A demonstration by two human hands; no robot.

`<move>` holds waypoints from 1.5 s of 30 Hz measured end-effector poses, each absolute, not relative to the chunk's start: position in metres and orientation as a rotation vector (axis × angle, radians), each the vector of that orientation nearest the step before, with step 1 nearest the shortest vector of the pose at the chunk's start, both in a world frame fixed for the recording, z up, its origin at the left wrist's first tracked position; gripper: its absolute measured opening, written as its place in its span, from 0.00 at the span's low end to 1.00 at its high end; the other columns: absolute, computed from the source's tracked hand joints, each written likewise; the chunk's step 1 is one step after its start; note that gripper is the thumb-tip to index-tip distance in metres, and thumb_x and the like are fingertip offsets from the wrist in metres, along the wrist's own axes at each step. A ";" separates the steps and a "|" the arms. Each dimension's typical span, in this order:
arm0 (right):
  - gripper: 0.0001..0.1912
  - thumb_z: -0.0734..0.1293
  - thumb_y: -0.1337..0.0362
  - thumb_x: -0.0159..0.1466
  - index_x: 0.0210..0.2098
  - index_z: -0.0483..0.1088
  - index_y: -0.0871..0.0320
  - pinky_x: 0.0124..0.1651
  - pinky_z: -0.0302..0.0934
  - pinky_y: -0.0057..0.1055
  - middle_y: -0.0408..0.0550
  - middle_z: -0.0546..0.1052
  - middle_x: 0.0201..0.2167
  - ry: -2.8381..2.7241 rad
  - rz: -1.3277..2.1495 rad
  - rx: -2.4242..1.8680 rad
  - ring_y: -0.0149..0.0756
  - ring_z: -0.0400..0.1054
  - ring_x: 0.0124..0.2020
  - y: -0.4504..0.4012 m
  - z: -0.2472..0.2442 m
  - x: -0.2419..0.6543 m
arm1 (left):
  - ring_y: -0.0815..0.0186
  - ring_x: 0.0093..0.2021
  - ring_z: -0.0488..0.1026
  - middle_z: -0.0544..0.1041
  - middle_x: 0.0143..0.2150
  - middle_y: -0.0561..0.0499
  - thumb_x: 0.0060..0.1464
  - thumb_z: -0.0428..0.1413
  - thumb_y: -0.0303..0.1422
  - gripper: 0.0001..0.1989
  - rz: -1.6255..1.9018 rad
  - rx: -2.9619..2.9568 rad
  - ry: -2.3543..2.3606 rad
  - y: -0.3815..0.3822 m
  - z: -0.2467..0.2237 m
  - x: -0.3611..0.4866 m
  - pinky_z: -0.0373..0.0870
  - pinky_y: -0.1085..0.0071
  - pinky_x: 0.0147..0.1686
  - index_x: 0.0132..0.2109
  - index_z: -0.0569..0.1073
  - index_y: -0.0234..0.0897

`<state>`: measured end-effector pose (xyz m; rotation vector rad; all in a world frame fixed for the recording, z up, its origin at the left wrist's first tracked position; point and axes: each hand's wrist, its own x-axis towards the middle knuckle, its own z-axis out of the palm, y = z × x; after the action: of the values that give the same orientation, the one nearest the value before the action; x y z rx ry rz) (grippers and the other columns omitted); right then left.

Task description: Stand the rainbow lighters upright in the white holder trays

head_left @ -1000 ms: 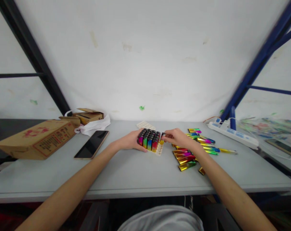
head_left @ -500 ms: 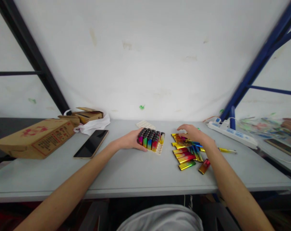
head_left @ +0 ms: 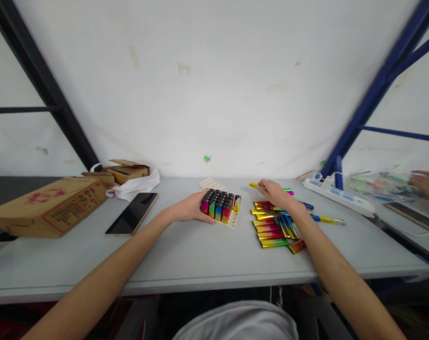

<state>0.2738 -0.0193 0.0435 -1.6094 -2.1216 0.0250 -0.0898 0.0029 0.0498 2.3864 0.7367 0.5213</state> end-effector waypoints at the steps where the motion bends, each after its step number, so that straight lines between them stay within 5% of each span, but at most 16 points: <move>1: 0.16 0.60 0.56 0.73 0.47 0.74 0.60 0.42 0.63 0.33 0.53 0.80 0.33 -2.069 0.033 -1.576 0.41 0.72 0.35 -0.021 0.046 0.270 | 0.50 0.58 0.74 0.76 0.60 0.44 0.40 0.72 0.49 0.43 0.521 2.386 0.736 0.003 0.050 -0.090 0.70 0.59 0.59 0.60 0.67 0.39; 5: 0.23 0.62 0.47 0.70 0.50 0.75 0.58 0.35 0.59 0.32 0.47 0.77 0.26 -1.901 0.088 -1.422 0.37 0.66 0.27 -0.029 0.057 0.253 | 0.49 0.59 0.74 0.75 0.61 0.44 0.40 0.72 0.48 0.44 0.509 2.362 0.747 0.000 0.052 -0.089 0.70 0.59 0.59 0.62 0.66 0.39; 11: 0.27 0.63 0.38 0.66 0.32 0.70 0.57 0.32 0.58 0.31 0.43 0.69 0.24 -1.649 0.442 -1.239 0.33 0.62 0.26 -0.038 0.066 0.230 | 0.49 0.60 0.73 0.75 0.61 0.43 0.40 0.72 0.47 0.44 0.515 2.377 0.736 0.000 0.053 -0.089 0.68 0.59 0.60 0.61 0.66 0.39; 15: 0.25 0.61 0.38 0.68 0.37 0.67 0.56 0.37 0.65 0.33 0.45 0.72 0.31 -1.613 0.820 -0.995 0.33 0.67 0.30 -0.046 0.068 0.212 | 0.49 0.59 0.73 0.75 0.61 0.43 0.40 0.73 0.47 0.44 0.526 2.372 0.738 0.000 0.053 -0.089 0.69 0.59 0.60 0.61 0.67 0.38; 18: 0.24 0.62 0.38 0.67 0.37 0.65 0.54 0.31 0.62 0.30 0.38 0.63 0.25 -1.590 0.950 -0.934 0.29 0.60 0.23 -0.051 0.069 0.200 | 0.49 0.59 0.74 0.75 0.61 0.43 0.40 0.73 0.47 0.44 0.534 2.370 0.729 0.000 0.053 -0.089 0.69 0.59 0.60 0.62 0.67 0.37; 21: 0.27 0.61 0.35 0.65 0.31 0.59 0.53 0.23 0.50 0.27 0.35 0.55 0.21 -1.549 0.908 -1.060 0.27 0.49 0.20 -0.053 0.067 0.190 | 0.49 0.59 0.73 0.74 0.62 0.42 0.40 0.72 0.47 0.45 0.539 2.381 0.706 0.000 0.053 -0.089 0.68 0.59 0.60 0.62 0.66 0.37; 29: 0.28 0.60 0.42 0.66 0.19 0.53 0.54 0.26 0.44 0.30 0.38 0.54 0.17 -1.616 0.429 -1.334 0.28 0.50 0.21 -0.056 0.058 0.181 | 0.50 0.58 0.74 0.75 0.61 0.43 0.41 0.72 0.46 0.43 0.535 2.375 0.726 -0.001 0.053 -0.089 0.69 0.58 0.60 0.61 0.66 0.38; 34: 0.21 0.59 0.51 0.64 0.20 0.52 0.54 0.26 0.42 0.30 0.38 0.54 0.18 -1.652 0.441 -1.320 0.28 0.49 0.22 -0.057 0.058 0.179 | 0.50 0.58 0.74 0.75 0.61 0.43 0.41 0.72 0.47 0.43 0.517 2.378 0.745 -0.001 0.053 -0.089 0.69 0.59 0.59 0.61 0.66 0.38; 39: 0.24 0.59 0.47 0.67 0.21 0.54 0.54 0.27 0.46 0.29 0.38 0.56 0.19 -1.686 0.414 -1.306 0.29 0.51 0.23 -0.058 0.060 0.180 | 0.50 0.60 0.73 0.74 0.61 0.43 0.41 0.72 0.47 0.43 0.527 2.379 0.726 0.000 0.052 -0.089 0.68 0.58 0.61 0.61 0.66 0.38; 45: 0.21 0.56 0.44 0.72 0.39 0.65 0.55 0.28 0.55 0.27 0.38 0.66 0.24 -1.771 0.574 -1.112 0.29 0.59 0.22 -0.065 0.071 0.186 | 0.49 0.59 0.73 0.75 0.61 0.43 0.40 0.72 0.47 0.45 0.533 2.380 0.720 0.000 0.052 -0.088 0.69 0.57 0.60 0.62 0.65 0.38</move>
<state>0.1863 -0.0652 0.0708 -1.1123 -1.7713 0.5739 -0.0885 -0.0001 0.0524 2.3796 0.7201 0.5330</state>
